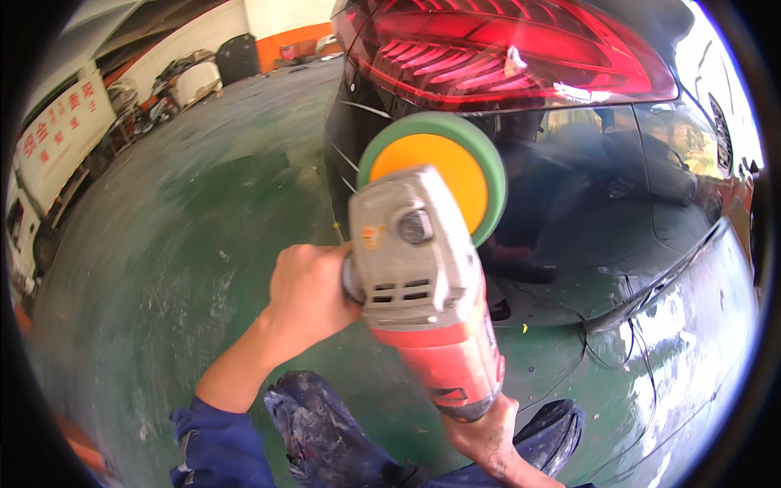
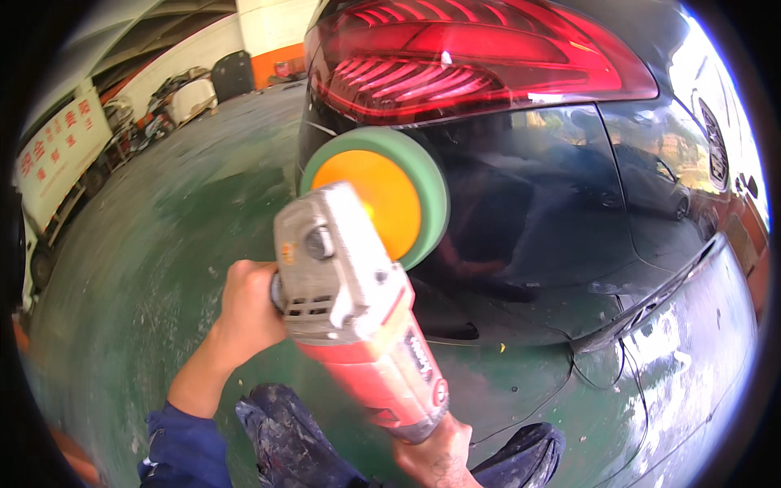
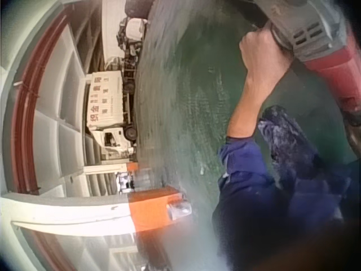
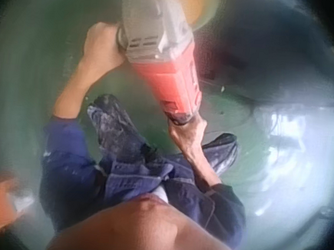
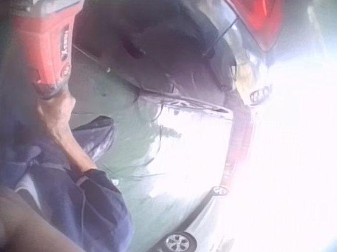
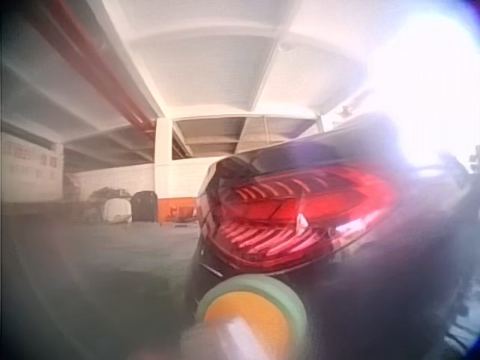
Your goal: The person uses a power buffer to polish the rear and side panels of a black car. They move the tool across the trunk, rear quarter panel, and roof, then briefly wipe the surface with a cloth before resuming buffing.
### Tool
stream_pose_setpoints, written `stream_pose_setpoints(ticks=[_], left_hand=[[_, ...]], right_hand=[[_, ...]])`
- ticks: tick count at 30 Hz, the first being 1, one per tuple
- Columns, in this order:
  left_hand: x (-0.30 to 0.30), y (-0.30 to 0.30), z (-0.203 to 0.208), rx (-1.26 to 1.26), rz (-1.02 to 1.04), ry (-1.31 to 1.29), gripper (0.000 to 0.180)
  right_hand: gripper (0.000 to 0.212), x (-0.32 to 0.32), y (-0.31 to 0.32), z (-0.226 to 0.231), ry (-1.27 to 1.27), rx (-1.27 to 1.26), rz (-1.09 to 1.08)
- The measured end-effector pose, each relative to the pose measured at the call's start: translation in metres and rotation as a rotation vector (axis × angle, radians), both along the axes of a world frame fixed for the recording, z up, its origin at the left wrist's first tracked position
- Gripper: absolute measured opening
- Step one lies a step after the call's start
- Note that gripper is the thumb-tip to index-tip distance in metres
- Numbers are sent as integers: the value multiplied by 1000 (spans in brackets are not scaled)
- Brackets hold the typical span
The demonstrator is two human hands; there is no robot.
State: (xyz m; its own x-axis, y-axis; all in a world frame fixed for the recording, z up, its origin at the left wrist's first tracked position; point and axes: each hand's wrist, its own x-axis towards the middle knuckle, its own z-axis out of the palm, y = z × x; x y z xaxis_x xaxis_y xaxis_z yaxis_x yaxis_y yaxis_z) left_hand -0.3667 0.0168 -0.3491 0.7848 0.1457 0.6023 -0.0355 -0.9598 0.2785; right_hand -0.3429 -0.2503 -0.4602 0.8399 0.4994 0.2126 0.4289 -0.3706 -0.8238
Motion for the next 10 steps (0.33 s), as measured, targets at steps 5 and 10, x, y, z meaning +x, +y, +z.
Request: stream_pose_setpoints(ticks=[5,10], left_hand=[[12,88,-7,-33,-107,-106,18],[29,130,7,-50,-147,-139,14]], right_hand=[[41,-12,68,35,52,-102,4],[48,-18,120,37,58,-164,-105]])
